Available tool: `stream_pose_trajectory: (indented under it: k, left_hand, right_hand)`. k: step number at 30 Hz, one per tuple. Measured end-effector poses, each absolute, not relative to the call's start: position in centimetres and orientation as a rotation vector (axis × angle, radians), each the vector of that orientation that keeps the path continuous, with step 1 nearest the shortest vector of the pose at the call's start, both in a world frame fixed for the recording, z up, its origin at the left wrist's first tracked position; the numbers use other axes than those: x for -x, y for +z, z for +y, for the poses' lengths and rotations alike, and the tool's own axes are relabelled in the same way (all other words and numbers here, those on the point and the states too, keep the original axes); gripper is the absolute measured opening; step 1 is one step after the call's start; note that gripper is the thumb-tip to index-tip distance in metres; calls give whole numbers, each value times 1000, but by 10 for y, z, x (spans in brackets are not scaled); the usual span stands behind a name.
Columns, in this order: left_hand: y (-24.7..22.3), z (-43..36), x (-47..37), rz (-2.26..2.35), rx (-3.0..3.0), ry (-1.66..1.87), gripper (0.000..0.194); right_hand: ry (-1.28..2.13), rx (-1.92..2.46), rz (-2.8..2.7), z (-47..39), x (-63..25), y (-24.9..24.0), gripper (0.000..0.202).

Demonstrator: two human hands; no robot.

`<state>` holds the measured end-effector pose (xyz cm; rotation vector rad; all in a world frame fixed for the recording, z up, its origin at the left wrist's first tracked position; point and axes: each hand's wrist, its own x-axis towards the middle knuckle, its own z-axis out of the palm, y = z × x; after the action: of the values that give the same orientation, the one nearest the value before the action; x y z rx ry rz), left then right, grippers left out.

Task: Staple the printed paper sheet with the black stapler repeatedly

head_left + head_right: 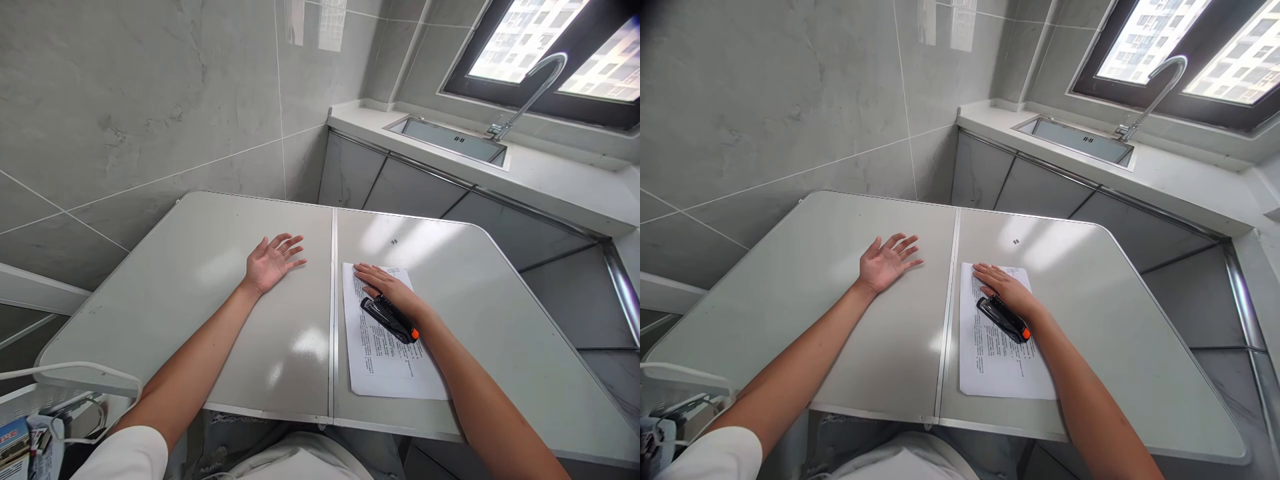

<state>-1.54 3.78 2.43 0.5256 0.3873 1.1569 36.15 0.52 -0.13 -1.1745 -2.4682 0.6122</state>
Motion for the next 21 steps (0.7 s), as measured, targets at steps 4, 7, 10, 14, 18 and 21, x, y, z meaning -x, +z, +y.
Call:
stream_pose_trajectory:
  k: [4, 7, 10, 14, 18, 21]
  left_hand:
    - [24, 38, 15, 374, -545, 1145, 43]
    - [24, 38, 15, 377, -538, 1138, 43]
    - [23, 38, 15, 377, -582, 1135, 43]
    - [23, 39, 15, 383, -635, 1130, 43]
    - [22, 39, 15, 385, -631, 1128, 43]
    - [22, 40, 15, 385, -645, 1127, 43]
  right_hand:
    - [589, 1127, -2503, 6, -355, -3, 47]
    - [569, 1117, -2537, 6, -352, -4, 48]
    - [554, 1117, -2554, 6, -350, -4, 49]
    - [539, 1108, -2571, 6, -348, -6, 49]
    - [531, 1065, -2584, 6, -340, -8, 49]
    - [525, 1043, -2580, 6, -330, -8, 49]
